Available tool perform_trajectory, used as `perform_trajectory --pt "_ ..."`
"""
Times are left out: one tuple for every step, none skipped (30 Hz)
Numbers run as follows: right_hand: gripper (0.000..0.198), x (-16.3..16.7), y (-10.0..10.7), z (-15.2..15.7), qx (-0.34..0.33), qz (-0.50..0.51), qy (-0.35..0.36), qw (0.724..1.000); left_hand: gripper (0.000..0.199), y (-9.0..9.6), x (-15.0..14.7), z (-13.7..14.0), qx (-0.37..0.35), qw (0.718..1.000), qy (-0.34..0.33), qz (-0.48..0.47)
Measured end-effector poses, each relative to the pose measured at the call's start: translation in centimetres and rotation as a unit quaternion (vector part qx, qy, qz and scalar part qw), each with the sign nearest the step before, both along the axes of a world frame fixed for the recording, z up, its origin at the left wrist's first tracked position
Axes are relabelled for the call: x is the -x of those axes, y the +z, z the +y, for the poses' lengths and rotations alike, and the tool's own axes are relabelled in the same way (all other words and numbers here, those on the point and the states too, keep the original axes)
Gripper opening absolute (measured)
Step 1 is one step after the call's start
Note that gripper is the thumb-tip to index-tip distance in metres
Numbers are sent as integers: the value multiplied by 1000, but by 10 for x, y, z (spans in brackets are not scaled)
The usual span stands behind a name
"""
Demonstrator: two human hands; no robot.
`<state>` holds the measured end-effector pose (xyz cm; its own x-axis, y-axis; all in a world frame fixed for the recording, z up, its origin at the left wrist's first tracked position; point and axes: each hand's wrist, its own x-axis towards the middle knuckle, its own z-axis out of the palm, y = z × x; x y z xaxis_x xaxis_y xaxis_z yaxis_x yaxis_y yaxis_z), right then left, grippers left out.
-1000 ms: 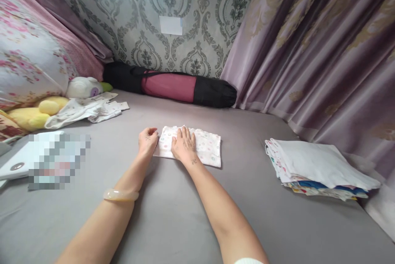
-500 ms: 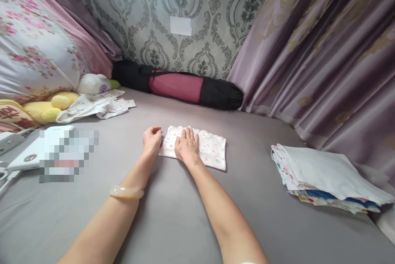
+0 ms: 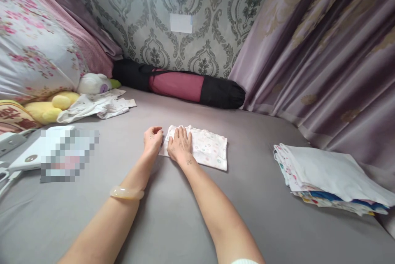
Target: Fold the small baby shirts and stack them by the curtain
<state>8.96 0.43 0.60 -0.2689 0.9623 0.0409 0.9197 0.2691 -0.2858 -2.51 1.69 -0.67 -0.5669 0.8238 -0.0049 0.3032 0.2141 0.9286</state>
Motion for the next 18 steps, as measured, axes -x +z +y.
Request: perform_trajectory --pt "62 0 0 0 -2 0 0 1000 31 0 0 0 0 1000 -1 0" --pt "62 -1 0 0 -3 -2 0 1000 31 0 0 0 -1 1000 -2 0" --pt "61 -1 0 -1 -3 -4 0 1000 31 -1 0 0 -3 1000 -3 0" --pt "61 -1 0 -1 -2 -6 0 1000 31 -1 1 0 -5 1000 -3 1" --pt "61 -1 0 -1 -1 -7 -1 1000 31 -1 1 0 -6 1000 -2 2" --pt "61 0 1 -1 -1 -7 -3 1000 31 -1 1 0 -6 1000 1 2" --pt "61 1 2 -1 -2 -7 -4 1000 30 -2 1 1 -7 1000 5 2" --pt "61 2 3 -1 -3 -7 -4 1000 30 -2 1 1 -9 1000 11 0" --pt "60 4 4 -1 -5 -7 -3 1000 30 -2 1 1 -13 1000 16 -3" --pt "59 6 5 -1 -6 -7 -1 1000 30 -2 1 2 -18 1000 22 -7" --pt "59 9 6 0 -7 -6 3 1000 31 -2 2 2 -24 999 27 -13" --pt "58 12 8 1 -8 -5 8 1000 31 -2 2 3 -30 999 31 -18" --pt "58 15 8 1 -8 -5 15 1000 32 -2 3 4 -35 999 35 -21" --pt "58 18 9 2 -7 -4 22 1000 33 -2 3 4 -38 998 39 -23" --pt "59 21 9 3 -5 -3 28 1000 33 -2 4 5 -40 998 42 -23" --pt "59 23 8 3 -4 -2 34 999 34 -2 4 6 -39 998 45 -21" --pt "59 24 7 4 -3 -1 37 999 34 -2 5 6 -36 998 48 -19" --pt "59 25 6 4 -4 1 39 999 35 -2 5 7 -33 998 51 -17"
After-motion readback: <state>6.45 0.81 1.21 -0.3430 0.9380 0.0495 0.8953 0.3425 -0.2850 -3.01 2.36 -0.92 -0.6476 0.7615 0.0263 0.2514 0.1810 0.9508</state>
